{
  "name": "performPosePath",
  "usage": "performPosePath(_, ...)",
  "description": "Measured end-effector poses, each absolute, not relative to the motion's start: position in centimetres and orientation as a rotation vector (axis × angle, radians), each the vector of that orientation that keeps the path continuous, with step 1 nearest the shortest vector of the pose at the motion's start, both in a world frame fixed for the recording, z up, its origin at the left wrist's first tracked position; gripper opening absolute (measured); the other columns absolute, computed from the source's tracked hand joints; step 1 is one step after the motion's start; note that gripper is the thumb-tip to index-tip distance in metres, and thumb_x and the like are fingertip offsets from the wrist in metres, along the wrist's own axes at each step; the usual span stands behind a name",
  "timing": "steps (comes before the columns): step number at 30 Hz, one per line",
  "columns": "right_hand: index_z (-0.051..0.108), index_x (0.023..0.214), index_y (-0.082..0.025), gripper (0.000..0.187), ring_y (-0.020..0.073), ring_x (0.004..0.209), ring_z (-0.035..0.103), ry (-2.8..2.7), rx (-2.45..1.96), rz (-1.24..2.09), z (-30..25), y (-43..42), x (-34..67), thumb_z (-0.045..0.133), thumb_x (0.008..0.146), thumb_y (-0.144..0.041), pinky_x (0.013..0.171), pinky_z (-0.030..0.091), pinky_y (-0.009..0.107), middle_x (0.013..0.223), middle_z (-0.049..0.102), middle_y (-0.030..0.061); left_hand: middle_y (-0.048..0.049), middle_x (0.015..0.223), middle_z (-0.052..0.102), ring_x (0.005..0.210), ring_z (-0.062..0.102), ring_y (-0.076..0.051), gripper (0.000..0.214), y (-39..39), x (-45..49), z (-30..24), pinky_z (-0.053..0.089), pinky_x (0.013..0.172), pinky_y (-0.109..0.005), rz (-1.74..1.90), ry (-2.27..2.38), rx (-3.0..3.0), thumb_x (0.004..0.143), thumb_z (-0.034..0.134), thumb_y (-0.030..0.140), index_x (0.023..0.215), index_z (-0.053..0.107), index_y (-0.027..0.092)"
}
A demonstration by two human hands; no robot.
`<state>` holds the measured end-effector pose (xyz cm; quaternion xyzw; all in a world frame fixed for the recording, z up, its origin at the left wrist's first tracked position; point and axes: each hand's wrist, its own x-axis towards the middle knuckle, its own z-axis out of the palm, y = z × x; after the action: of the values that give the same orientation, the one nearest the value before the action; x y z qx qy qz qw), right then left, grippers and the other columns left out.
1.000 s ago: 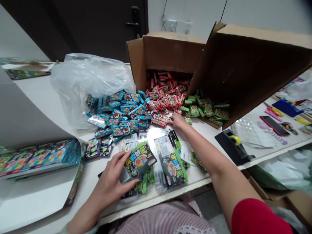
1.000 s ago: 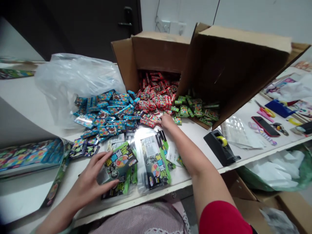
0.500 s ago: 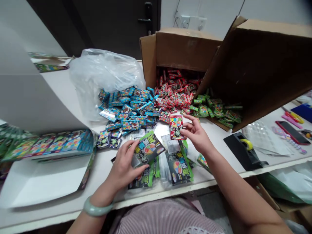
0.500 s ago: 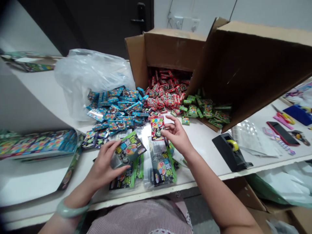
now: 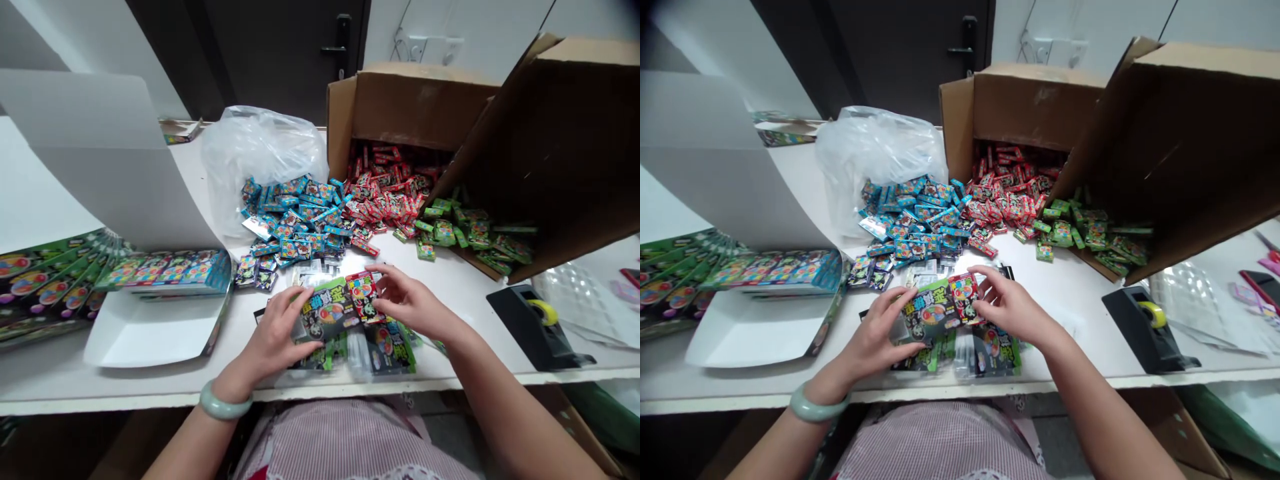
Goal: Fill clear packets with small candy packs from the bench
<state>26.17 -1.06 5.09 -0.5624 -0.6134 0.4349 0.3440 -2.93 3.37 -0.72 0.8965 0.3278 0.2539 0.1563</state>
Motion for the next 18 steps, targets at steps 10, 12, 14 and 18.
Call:
performPosePath(10, 0.058, 0.119, -0.025, 0.039, 0.0141, 0.069, 0.058, -1.500, -1.522, 1.083, 2.7, -0.6, 24.1, 0.064, 0.080, -0.026, 0.064, 0.049, 0.030, 0.093, 0.062, 0.0027, -0.0137, 0.132, 0.042, 0.123, 0.044, -0.033, 0.092, 2.5, -2.0, -1.2, 0.043, 0.102, -0.052, 0.728, 0.969, 2.503, 0.071, 0.077, 0.038, 0.146, 0.026, 0.026)
performPosePath(12, 0.065, 0.103, -0.024, 0.021, 0.0188, 0.086, 0.060, -1.582, -1.489, 0.896, 2.3, -1.0, 23.2, 0.061, 0.084, -0.029, 0.077, 0.049, 0.037, 0.098, 0.063, 0.0056, -0.0139, 0.132, 0.041, 0.123, 0.044, -0.033, 0.092, 2.7, -2.1, -1.1, 0.042, 0.102, -0.053, 0.720, 1.007, 2.492, 0.071, 0.078, 0.038, 0.146, 0.026, 0.026)
performPosePath(14, 0.070, 0.091, -0.025, 0.013, 0.0223, 0.102, 0.056, -1.721, -1.403, 0.774, 2.2, -1.0, 22.8, 0.059, 0.086, -0.031, 0.091, 0.044, 0.042, 0.105, 0.062, 0.0070, -0.0136, 0.131, 0.041, 0.122, 0.044, -0.033, 0.092, 2.9, -2.4, -1.0, 0.042, 0.103, -0.054, 0.708, 1.010, 2.495, 0.071, 0.078, 0.038, 0.146, 0.025, 0.027)
performPosePath(18, 0.071, 0.093, -0.022, 0.023, 0.0197, 0.102, 0.059, -1.756, -1.438, 0.708, 1.9, 2.5, 24.9, 0.051, 0.092, -0.033, 0.092, 0.045, 0.036, 0.103, 0.065, 0.0068, -0.0125, 0.130, 0.041, 0.121, 0.045, -0.032, 0.088, 3.5, -3.2, -0.8, 0.044, 0.101, -0.052, 0.701, 1.034, 2.474, 0.072, 0.076, 0.036, 0.145, 0.028, 0.027)
